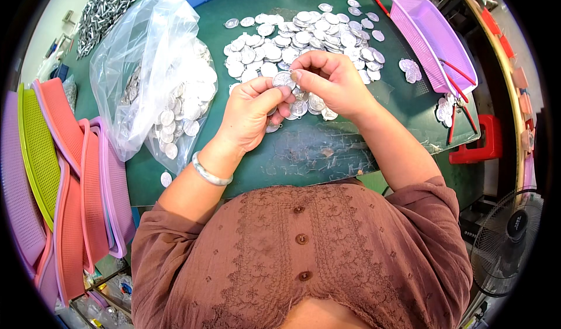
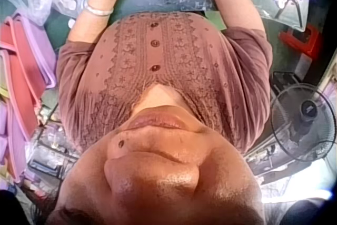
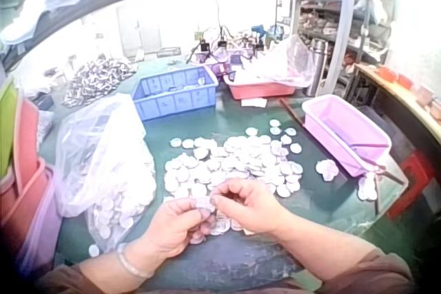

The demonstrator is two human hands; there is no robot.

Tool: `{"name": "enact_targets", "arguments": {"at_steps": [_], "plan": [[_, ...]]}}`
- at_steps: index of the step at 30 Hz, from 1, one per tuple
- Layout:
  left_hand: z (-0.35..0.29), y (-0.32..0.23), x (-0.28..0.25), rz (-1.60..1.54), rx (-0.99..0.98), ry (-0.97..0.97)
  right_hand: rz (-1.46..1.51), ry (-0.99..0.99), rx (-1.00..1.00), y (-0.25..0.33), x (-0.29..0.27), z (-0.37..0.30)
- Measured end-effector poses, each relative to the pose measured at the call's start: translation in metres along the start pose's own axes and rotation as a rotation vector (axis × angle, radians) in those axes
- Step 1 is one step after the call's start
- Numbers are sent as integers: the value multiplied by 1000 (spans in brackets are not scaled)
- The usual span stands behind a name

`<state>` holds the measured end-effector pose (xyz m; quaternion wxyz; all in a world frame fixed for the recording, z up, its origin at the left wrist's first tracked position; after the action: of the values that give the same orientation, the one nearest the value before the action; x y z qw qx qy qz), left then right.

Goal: The person sits at a green workbench and assembles small, round silver metal pieces by hand. They pick up individual components from a large pile, fit them together, and occasionally use a pair of red pliers to adjust or secure the parts. The assembled items are placed back onto the table or into a plastic bag.

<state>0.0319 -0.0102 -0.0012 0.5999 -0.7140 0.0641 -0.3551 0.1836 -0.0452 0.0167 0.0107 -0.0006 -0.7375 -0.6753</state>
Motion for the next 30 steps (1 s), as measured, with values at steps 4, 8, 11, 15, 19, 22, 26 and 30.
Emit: {"name": "enact_targets", "arguments": {"at_steps": [4,8,11,15,19,22,26,30], "plan": [[0,1,0,7,1,2,-42,21,-10,-1,0,1],[1,0,-4,67,-7,38,-78,16,-3,-1,-2,0],[-1,-7,2,150,104,-14,-134,-7,-48,3,-1,-2],[0,-5,0,212,208,25,-340,-66,-276,2,-1,-1],[0,-5,-1,252,243,30,-413,-85,-405,4,1,-2],[0,-6,-2,274,248,34,-462,-100,-453,5,2,-2],[0,-7,-1,308,273,38,-524,-115,-525,8,2,-3],[0,-6,-1,331,299,25,-601,-128,-571,8,2,-3]]}}
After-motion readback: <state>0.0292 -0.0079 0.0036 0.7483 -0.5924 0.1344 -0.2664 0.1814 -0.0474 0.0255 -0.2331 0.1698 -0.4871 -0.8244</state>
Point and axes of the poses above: each hand's wrist, its own z-axis towards the middle knuckle, its own x-axis out of the palm, y = z × x, the point moved 2 cm from there along z, towards the middle knuckle, and after that the axes turned 12 degrees about x, right-handed, at the moved point
